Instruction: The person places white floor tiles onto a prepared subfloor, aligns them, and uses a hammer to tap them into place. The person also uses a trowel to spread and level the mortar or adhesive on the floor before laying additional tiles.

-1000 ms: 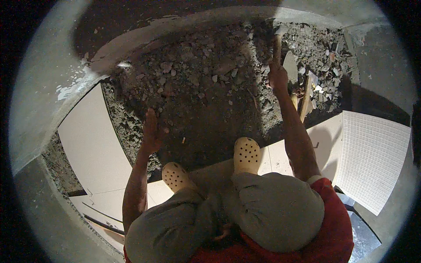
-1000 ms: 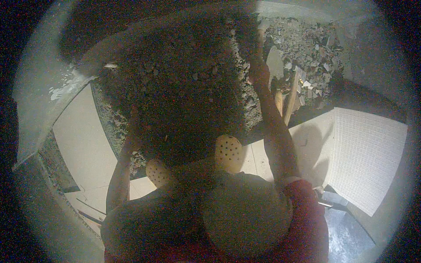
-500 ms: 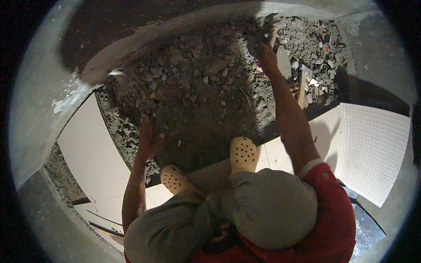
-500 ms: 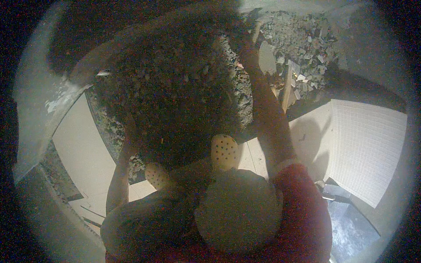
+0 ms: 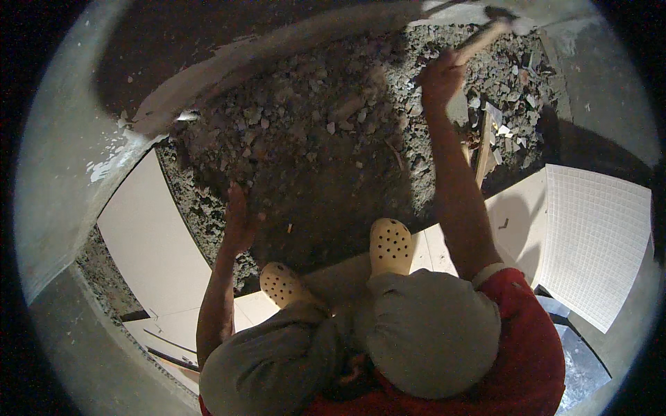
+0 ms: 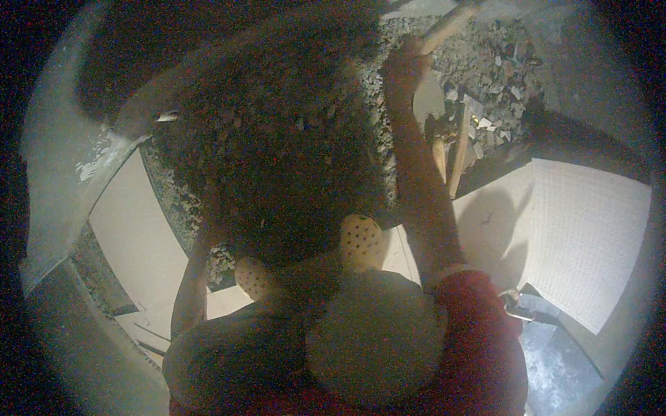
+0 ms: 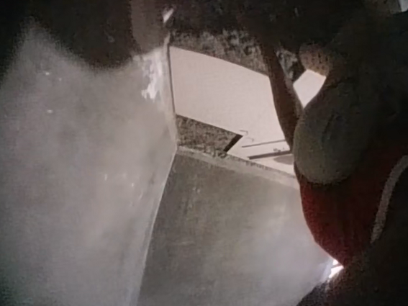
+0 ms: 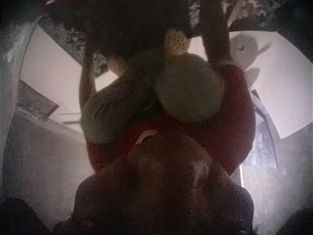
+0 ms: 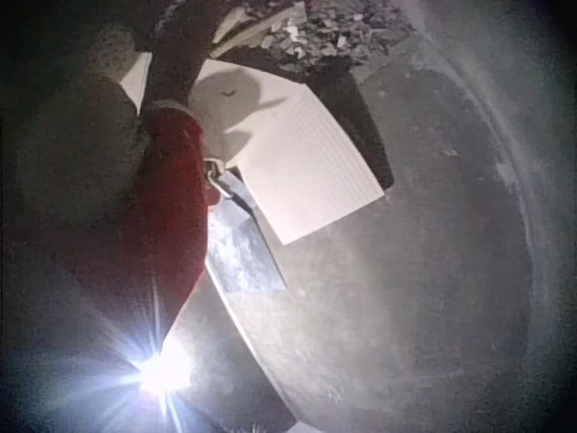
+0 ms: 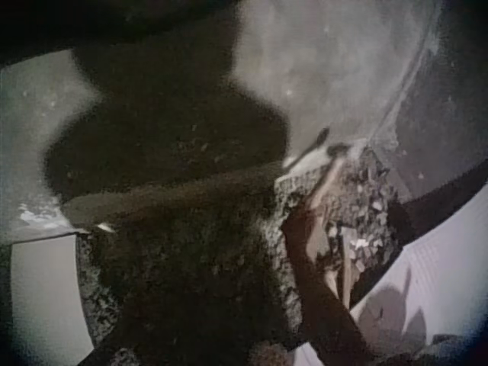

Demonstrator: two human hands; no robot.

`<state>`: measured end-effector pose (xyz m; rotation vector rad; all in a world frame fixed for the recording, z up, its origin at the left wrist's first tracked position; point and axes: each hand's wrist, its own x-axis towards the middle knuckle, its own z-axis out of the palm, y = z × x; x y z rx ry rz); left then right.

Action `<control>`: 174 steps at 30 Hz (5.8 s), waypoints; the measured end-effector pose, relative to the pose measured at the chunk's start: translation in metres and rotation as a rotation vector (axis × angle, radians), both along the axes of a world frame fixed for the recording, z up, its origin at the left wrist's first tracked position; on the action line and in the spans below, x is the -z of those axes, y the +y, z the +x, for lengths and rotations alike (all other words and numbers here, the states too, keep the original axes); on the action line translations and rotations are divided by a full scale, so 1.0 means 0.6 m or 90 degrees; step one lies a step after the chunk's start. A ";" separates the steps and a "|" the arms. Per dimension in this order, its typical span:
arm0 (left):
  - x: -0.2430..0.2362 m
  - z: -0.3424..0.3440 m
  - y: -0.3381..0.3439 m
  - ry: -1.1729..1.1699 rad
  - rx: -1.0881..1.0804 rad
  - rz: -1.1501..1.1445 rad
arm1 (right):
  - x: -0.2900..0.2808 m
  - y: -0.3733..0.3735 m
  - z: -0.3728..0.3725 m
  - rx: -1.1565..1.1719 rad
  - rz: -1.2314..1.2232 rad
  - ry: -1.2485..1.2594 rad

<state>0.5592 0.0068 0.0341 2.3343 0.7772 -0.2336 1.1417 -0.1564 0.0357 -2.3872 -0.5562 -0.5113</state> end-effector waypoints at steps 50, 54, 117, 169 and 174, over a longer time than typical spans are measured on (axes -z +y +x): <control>0.023 -0.010 -0.001 -0.034 -0.003 0.034 | -0.088 0.009 -0.255 -0.189 0.408 0.439; 0.028 -0.007 0.002 -0.142 0.045 0.043 | -0.001 0.024 -0.210 -0.209 -0.091 0.516; 0.048 0.005 -0.017 -0.064 -0.054 0.080 | -0.046 0.099 -0.274 -0.718 -0.213 0.165; 0.015 0.038 -0.044 -0.028 -0.070 0.268 | -0.129 -0.004 -0.384 -0.587 -0.376 0.325; 0.024 0.034 -0.049 -0.062 -0.092 0.204 | -0.164 -0.030 -0.344 -0.696 -0.293 0.543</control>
